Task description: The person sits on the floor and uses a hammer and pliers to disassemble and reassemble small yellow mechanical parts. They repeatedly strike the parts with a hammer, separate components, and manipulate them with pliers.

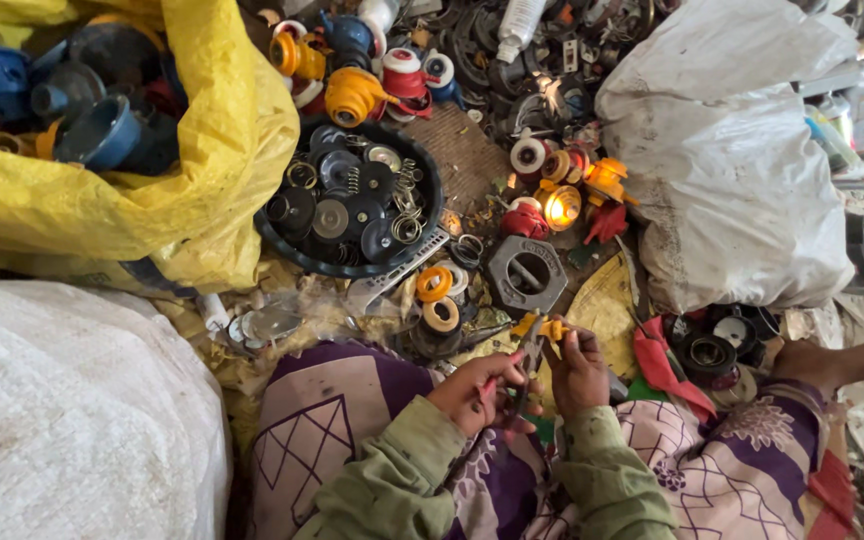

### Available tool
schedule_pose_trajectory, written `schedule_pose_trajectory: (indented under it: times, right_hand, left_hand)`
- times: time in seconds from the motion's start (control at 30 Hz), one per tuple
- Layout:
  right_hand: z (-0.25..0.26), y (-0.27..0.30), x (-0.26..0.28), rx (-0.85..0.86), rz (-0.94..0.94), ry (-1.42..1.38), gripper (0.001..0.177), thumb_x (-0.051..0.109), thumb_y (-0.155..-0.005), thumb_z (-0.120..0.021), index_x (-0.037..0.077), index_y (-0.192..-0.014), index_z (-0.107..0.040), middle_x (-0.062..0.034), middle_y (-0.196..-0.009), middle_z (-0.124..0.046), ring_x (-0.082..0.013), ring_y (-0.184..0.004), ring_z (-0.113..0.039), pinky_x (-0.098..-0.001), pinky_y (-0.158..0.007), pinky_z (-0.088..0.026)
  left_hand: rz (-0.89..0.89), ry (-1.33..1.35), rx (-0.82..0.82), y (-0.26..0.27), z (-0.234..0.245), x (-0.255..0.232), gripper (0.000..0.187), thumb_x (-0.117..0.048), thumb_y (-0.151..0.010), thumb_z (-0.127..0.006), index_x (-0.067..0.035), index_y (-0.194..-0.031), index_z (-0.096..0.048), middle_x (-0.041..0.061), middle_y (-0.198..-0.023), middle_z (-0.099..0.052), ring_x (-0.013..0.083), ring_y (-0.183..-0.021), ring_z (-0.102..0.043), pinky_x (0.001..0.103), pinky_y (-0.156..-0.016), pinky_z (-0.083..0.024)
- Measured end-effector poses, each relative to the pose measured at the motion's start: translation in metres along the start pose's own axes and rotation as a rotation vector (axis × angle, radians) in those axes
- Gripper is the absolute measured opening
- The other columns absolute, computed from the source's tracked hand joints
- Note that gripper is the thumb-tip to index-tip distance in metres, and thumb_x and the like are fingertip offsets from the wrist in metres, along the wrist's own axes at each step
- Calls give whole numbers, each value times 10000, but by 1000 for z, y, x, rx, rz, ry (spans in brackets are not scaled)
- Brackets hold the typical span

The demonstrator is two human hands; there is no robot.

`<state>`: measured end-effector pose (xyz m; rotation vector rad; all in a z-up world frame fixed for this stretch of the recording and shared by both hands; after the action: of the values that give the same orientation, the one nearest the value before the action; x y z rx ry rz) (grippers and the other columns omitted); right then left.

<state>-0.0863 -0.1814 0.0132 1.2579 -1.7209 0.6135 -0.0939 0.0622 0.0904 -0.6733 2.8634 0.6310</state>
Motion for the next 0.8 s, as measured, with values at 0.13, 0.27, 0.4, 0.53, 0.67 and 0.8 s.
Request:
schedule_pose_trajectory:
  times: [0.13,0.27,0.4,0.53,0.67,0.8]
  right_hand:
    - [7,0,6,-18,0,-92,115,130,-1069,-537,92,-1126,-629,-81,-1332,-664,-197,-1200,-624,-422,-1049,-502]
    - [8,-1,12,-22,-11,-94,115,142,-1072,-532,114,-1132,-626,-69,-1351,-667,-173,-1189,-625,-400,-1011,-505]
    - [3,3,8,-26,-30,-8,118,165,-1081,-556,102,-1152,-626,-63,-1291,-664,-181,-1150,-629,-414,-986,-535]
    - [-3,2,6,-152,-141,371,276,196,-1015,-636,91,-1265,-583,-91,-1248,-635,-210,-1110,-645,-428,-915,-557]
    - [4,13,16,-228,-245,563,512,196,-927,-676,89,-1390,-484,-84,-1309,-636,-210,-1091,-655,-377,-898,-560]
    - [40,57,51,-180,-156,734,535,155,-953,-663,18,-1443,-499,-114,-1347,-659,-208,-999,-578,-317,-809,-476]
  left_hand:
    - [30,-131,97,15,-17,-8,478,-176,-837,-621,-147,-1309,-555,88,-1103,-676,245,-817,-726,419,-698,-584]
    - [-39,-147,145,13,-14,-10,476,-177,-821,-617,-105,-1286,-543,149,-1135,-735,237,-757,-707,378,-644,-545]
    - [-60,-114,87,4,3,-4,312,-150,-812,-609,-100,-1105,-515,177,-1083,-763,189,-671,-651,335,-591,-510]
    - [-96,-77,-8,-10,17,1,254,-146,-821,-611,-113,-1046,-498,189,-1050,-744,178,-621,-596,332,-533,-464]
    - [-140,34,-46,-15,30,-2,516,-159,-819,-602,-158,-1323,-487,169,-1040,-739,185,-625,-575,331,-547,-482]
    - [-196,141,-112,-27,35,-9,804,-157,-792,-588,-90,-1568,-387,176,-1038,-725,216,-614,-574,352,-532,-491]
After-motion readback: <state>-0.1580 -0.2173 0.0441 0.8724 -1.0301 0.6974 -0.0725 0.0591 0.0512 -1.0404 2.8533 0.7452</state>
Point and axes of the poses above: each hand's wrist, its own y-axis away from the middle knuckle, its own z-axis out of the back of the hand, x = y × z, the point moved 3 cm from there along -y, towards the middle knuckle
